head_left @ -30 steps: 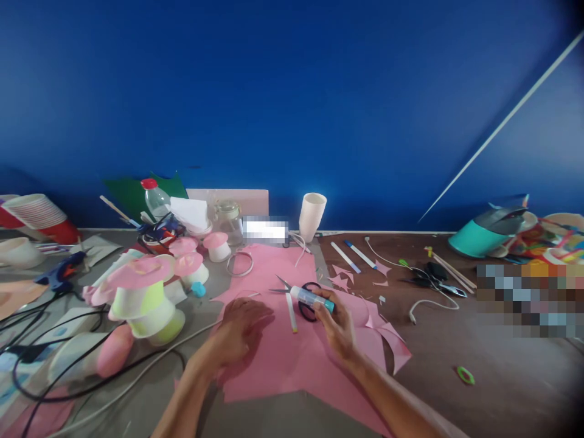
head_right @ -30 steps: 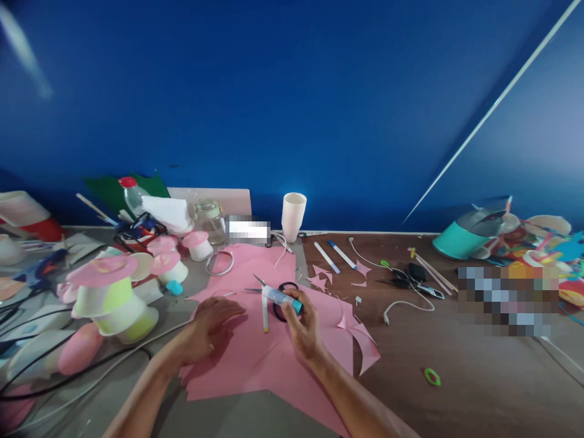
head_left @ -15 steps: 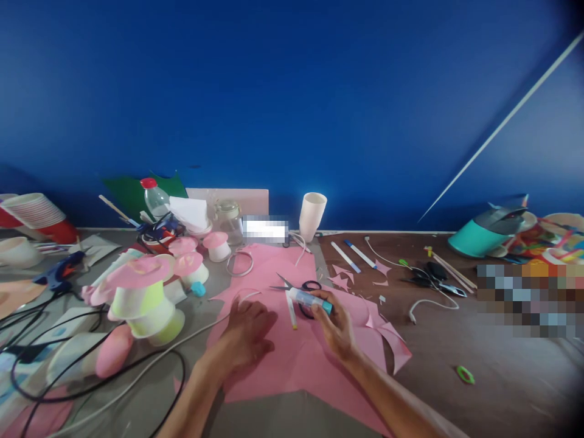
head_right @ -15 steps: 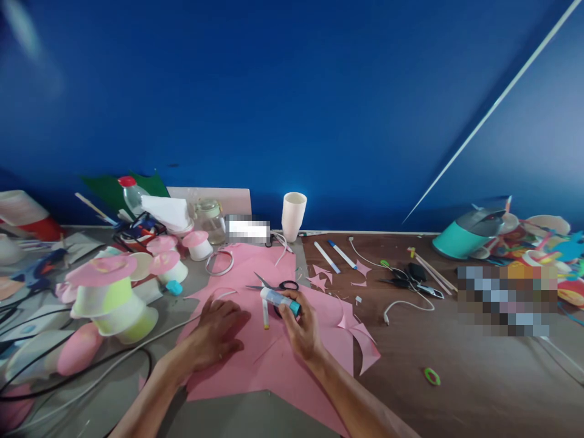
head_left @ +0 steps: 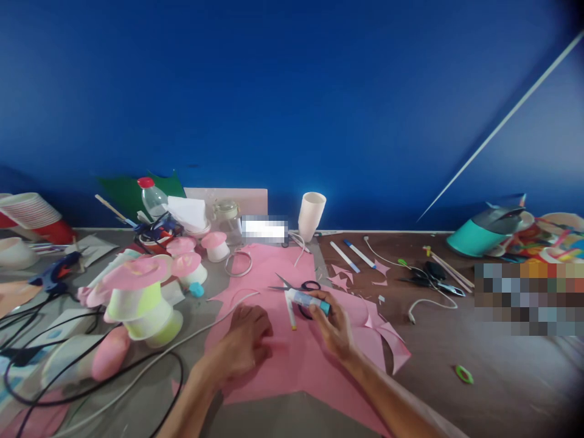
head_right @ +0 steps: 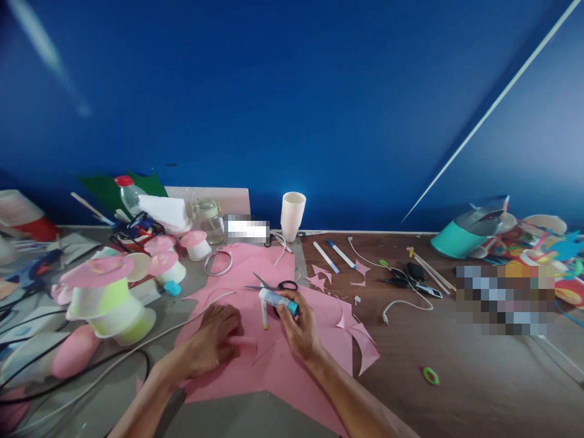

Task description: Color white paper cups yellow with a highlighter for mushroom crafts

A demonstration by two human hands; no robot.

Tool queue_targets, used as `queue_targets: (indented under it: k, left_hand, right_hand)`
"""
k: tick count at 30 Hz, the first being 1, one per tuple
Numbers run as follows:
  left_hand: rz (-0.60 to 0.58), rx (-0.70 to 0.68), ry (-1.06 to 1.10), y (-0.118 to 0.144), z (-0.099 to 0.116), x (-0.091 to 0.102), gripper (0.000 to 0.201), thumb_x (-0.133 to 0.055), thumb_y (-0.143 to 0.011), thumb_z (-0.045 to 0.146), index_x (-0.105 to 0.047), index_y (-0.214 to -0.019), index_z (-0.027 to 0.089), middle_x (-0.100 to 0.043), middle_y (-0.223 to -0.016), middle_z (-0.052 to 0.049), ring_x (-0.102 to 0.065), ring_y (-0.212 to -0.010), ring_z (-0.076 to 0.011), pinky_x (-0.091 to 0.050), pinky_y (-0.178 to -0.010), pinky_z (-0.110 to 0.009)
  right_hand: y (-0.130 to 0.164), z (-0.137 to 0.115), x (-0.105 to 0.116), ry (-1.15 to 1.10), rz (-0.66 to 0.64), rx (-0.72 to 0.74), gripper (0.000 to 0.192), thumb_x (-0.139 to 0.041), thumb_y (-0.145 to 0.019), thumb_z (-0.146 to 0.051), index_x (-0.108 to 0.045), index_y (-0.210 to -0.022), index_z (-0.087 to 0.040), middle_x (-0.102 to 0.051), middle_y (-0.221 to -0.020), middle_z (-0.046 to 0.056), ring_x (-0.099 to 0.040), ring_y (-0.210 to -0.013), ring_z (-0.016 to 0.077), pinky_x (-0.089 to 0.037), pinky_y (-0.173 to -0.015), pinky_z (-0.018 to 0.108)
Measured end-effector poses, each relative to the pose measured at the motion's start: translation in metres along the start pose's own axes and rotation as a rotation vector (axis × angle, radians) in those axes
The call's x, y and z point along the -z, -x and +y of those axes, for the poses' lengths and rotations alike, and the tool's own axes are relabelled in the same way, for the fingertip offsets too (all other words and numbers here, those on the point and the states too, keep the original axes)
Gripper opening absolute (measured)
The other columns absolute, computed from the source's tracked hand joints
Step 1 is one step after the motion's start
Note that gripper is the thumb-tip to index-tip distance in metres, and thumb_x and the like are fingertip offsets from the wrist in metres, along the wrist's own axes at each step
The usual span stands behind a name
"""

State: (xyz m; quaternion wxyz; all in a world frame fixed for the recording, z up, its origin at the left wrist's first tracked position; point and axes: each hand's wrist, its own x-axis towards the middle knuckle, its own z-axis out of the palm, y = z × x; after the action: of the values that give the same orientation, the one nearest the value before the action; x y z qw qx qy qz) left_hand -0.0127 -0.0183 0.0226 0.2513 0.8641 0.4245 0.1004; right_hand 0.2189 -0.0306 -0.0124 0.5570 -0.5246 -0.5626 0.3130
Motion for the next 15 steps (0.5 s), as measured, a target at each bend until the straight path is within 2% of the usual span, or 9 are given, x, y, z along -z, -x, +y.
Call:
queue_targets:
  k: [2, 4, 7, 11, 15]
  left_hand:
    - [0.080, 0.017, 0.085, 0.000, -0.002, 0.000, 0.010, -0.060, -0.079, 0.023, -0.058, -0.089, 0.022, -0.064, -0.096, -0.005, -0.057, -0.093, -0.0230, -0.045, -0.089, -0.041]
    - [0.192, 0.081, 0.196, -0.001, -0.005, -0.002, 0.022, -0.058, -0.083, 0.026, -0.057, -0.105, 0.022, -0.066, -0.108, -0.008, -0.060, -0.101, -0.0243, -0.048, -0.090, -0.040]
    - [0.311, 0.186, 0.321, -0.006, -0.009, -0.010, 0.042, -0.054, -0.087, 0.029, -0.047, -0.127, 0.024, -0.064, -0.122, -0.010, -0.060, -0.113, -0.0245, -0.050, -0.093, -0.039]
    - [0.379, 0.199, 0.240, -0.013, -0.013, -0.027, 0.051, -0.052, -0.086, 0.024, -0.041, -0.136, 0.022, -0.062, -0.122, -0.010, -0.063, -0.108, -0.0231, -0.052, -0.092, -0.039]
    - [0.461, 0.150, 0.090, -0.016, -0.016, -0.036, 0.045, -0.045, -0.087, 0.015, -0.047, -0.131, 0.021, -0.060, -0.126, -0.012, -0.057, -0.117, -0.0234, -0.048, -0.101, -0.040]
  right_hand:
    - [0.000, 0.000, 0.000, -0.004, 0.005, -0.004, 0.028, -0.056, -0.090, -0.044, -0.067, -0.097, -0.020, -0.068, -0.077, 0.003, -0.059, -0.065, 0.0176, -0.047, -0.059, 0.027]
    - [0.001, 0.001, 0.001, -0.006, 0.023, -0.018, 0.028, -0.056, -0.090, -0.045, -0.066, -0.097, -0.020, -0.067, -0.075, 0.003, -0.058, -0.064, 0.0175, -0.046, -0.058, 0.027]
    - [0.001, 0.002, 0.000, -0.010, 0.050, -0.028, 0.030, -0.057, -0.089, -0.047, -0.067, -0.096, -0.019, -0.068, -0.077, 0.004, -0.059, -0.066, 0.0183, -0.047, -0.059, 0.028]
    - [0.001, 0.002, -0.001, -0.001, 0.052, -0.021, 0.032, -0.058, -0.088, -0.047, -0.068, -0.096, -0.018, -0.070, -0.081, 0.005, -0.061, -0.067, 0.0188, -0.049, -0.060, 0.029]
    - [0.002, 0.000, -0.001, -0.008, 0.009, 0.008, 0.029, -0.056, -0.091, -0.044, -0.067, -0.100, -0.019, -0.071, -0.084, 0.006, -0.063, -0.069, 0.0190, -0.050, -0.061, 0.029]
